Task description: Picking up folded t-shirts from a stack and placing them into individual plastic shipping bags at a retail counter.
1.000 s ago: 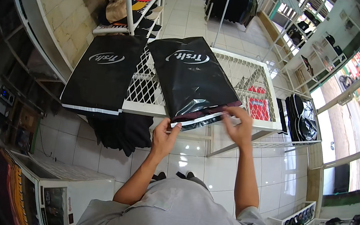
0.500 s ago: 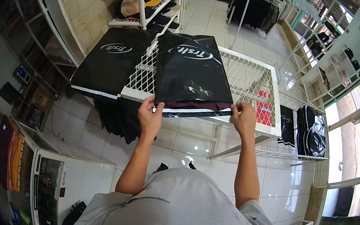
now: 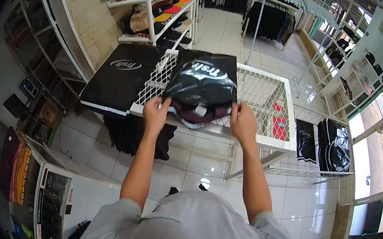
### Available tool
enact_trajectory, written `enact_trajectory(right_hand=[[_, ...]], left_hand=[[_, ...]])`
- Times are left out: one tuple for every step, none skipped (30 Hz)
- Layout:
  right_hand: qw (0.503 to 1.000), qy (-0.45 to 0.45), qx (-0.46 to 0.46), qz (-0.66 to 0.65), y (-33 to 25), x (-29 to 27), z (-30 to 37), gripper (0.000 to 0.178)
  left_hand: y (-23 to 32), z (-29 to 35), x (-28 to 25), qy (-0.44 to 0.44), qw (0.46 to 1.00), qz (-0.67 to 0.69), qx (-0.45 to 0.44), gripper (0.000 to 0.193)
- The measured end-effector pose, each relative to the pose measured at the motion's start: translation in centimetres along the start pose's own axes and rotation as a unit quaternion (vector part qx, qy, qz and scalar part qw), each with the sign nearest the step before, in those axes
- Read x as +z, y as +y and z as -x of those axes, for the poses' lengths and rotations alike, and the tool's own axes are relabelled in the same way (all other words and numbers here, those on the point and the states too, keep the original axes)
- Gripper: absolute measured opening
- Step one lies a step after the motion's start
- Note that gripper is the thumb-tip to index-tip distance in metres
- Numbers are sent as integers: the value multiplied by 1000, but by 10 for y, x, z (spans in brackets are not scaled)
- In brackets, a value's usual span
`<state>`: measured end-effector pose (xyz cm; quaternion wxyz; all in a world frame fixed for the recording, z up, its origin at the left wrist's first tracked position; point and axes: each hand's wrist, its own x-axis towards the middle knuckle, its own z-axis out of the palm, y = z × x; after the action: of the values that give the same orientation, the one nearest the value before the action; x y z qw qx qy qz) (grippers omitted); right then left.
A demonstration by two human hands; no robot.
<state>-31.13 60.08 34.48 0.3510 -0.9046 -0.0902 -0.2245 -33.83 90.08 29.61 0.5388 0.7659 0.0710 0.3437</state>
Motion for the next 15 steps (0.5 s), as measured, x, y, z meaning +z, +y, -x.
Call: enact_trajectory(right_hand=[[1000,-1,4,4,8,1,-3,34],[1000,-9,20,22,15,-1,-13,35],[998,-16,35,40,23,-4,-17,36],[998,-33,52,32,18,-12,-13,36],[995,-51,78,30,17,-26,10,36],[993,-78,89,23,21,-35,30,36],[989,-101,104,18,26,-44,44,35],[988,-105,108,20,25,-50,57,35],[981,-131,143,-1,23,-55,68,34],[972,-153,174,-25,17,-61,77,32],[973,-151,175,-23,12,-66,79,32],[971,-160,180,-2,5,-73,82,31],[968,-170,183,19,0,-77,83,31],[969,-167,182,21,-2,-77,80,31],[984,-94,145,34,-3,-77,76,30]], left_hand=[[18,-15,8,-21,998,-33,-52,28],[35,-28,11,-37,992,-67,-98,31],[33,-25,4,-29,995,-80,-42,34],[20,-18,-8,-9,999,-43,-24,34],[21,-2,-17,-12,999,-46,-20,34],[10,17,-26,-11,998,-31,-48,30],[15,36,-32,-45,994,-69,-72,23],[32,53,-41,-64,986,-37,-147,21],[32,65,-47,-89,983,-21,-159,21],[35,73,-56,-111,980,-3,-168,23],[46,76,-59,-114,979,-1,-167,23],[60,79,-68,-150,973,8,-175,28],[76,80,-76,-185,966,16,-181,33],[85,73,-79,-186,966,18,-179,33],[93,64,-81,-170,978,-16,-118,37]])
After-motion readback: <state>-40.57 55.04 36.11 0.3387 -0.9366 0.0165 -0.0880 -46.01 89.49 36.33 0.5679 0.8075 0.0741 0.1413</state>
